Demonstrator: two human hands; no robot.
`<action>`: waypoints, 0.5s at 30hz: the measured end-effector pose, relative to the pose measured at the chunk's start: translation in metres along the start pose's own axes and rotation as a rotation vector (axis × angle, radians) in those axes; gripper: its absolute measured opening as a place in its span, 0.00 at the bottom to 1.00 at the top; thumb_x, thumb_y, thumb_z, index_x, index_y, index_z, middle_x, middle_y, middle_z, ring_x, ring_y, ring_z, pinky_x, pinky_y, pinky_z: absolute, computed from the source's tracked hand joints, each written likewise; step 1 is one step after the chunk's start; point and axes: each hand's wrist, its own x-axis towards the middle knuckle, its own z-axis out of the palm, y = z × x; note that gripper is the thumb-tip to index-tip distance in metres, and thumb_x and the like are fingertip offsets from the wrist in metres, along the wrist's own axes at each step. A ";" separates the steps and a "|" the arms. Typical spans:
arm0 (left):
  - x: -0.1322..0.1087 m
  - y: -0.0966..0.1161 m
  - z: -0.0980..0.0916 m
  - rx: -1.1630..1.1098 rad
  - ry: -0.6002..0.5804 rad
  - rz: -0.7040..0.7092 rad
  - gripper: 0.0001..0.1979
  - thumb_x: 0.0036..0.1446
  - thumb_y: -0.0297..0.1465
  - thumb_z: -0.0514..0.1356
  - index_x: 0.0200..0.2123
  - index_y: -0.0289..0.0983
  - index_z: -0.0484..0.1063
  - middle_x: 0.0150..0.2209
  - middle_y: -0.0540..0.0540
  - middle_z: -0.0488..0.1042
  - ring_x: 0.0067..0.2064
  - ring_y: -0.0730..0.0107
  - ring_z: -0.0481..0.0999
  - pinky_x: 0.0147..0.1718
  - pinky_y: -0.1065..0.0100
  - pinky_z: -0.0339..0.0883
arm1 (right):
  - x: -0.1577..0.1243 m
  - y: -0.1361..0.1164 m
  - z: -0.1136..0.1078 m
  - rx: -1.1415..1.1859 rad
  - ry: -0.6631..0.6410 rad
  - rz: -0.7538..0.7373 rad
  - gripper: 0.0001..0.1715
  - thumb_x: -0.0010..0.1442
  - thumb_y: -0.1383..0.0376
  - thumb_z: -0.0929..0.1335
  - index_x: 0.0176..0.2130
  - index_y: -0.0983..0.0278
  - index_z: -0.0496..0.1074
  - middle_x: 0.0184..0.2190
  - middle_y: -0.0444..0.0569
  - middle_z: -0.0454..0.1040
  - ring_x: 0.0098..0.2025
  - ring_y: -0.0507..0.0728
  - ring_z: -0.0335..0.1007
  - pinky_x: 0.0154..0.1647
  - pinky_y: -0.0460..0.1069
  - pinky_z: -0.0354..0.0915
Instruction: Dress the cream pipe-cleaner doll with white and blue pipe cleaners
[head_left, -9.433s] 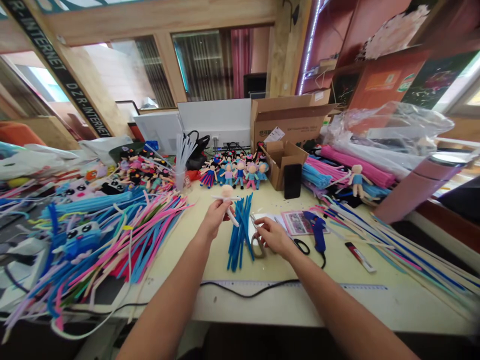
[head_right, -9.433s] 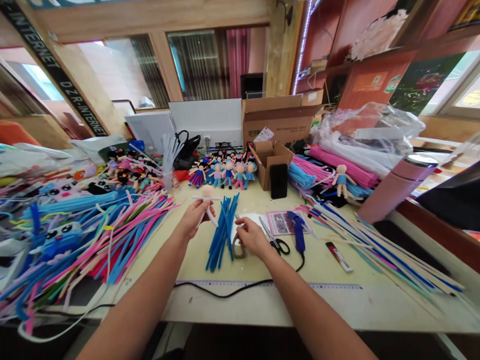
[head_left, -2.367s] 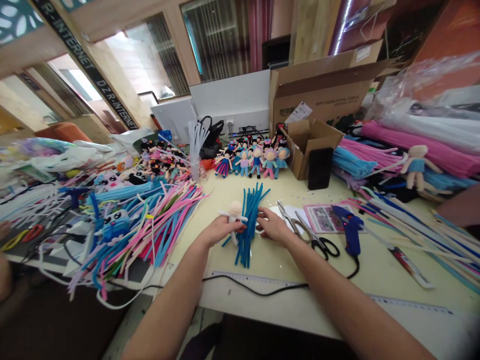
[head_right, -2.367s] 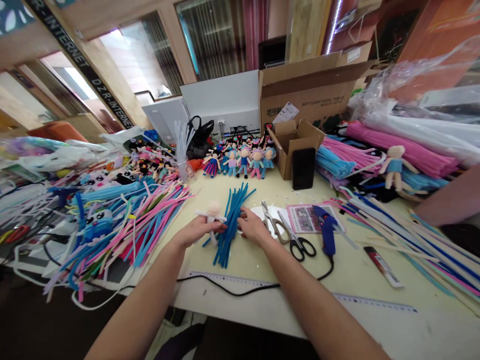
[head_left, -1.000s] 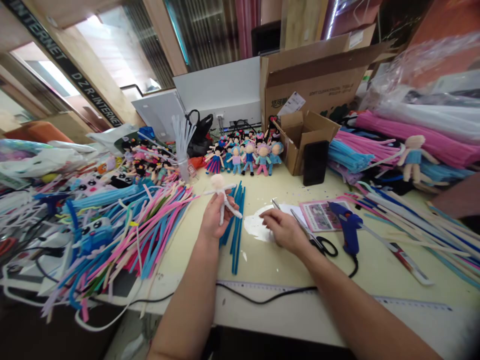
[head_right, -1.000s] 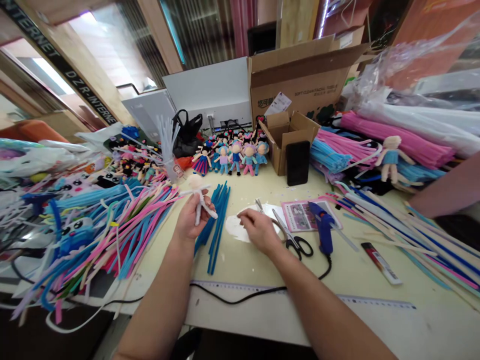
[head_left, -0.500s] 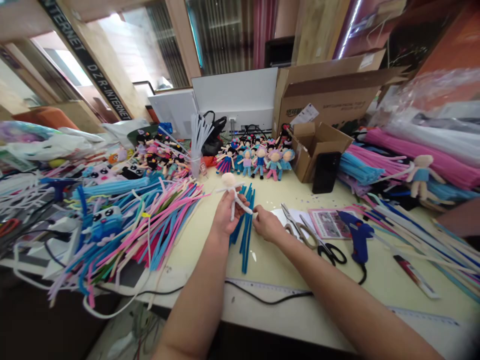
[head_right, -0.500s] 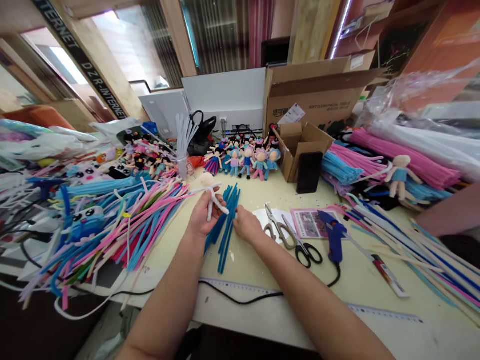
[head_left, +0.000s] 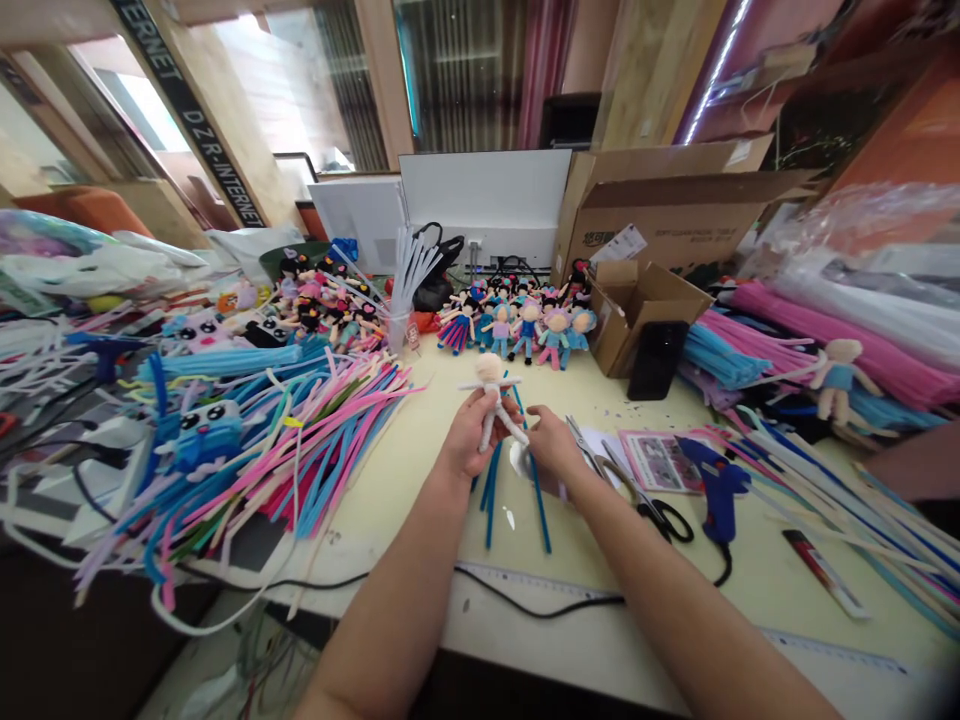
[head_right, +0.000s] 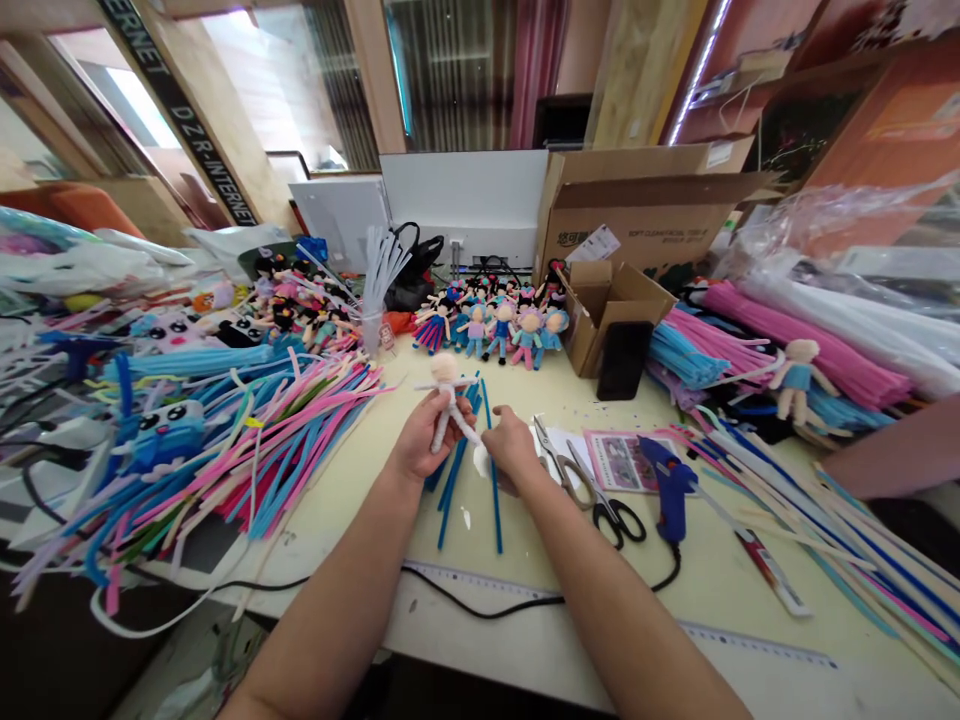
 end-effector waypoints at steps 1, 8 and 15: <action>0.000 -0.001 0.000 -0.001 -0.004 -0.007 0.13 0.53 0.35 0.60 0.41 0.35 0.69 0.27 0.48 0.74 0.27 0.70 0.76 0.26 0.71 0.69 | 0.000 0.005 -0.007 0.053 0.002 0.017 0.27 0.49 0.70 0.64 0.51 0.66 0.65 0.29 0.48 0.73 0.33 0.56 0.70 0.32 0.48 0.61; -0.002 -0.021 0.009 0.138 0.023 -0.202 0.13 0.57 0.36 0.57 0.43 0.36 0.67 0.27 0.47 0.73 0.27 0.67 0.76 0.26 0.66 0.71 | -0.019 0.033 -0.057 0.633 -0.016 0.076 0.20 0.47 0.67 0.62 0.42 0.65 0.69 0.16 0.38 0.61 0.17 0.48 0.56 0.18 0.44 0.54; -0.003 -0.036 0.018 0.204 0.001 -0.311 0.12 0.54 0.24 0.52 0.42 0.35 0.68 0.28 0.47 0.72 0.30 0.68 0.77 0.27 0.67 0.72 | -0.040 0.046 -0.067 0.941 -0.013 0.030 0.12 0.50 0.57 0.68 0.30 0.62 0.65 0.14 0.37 0.62 0.16 0.48 0.55 0.17 0.43 0.52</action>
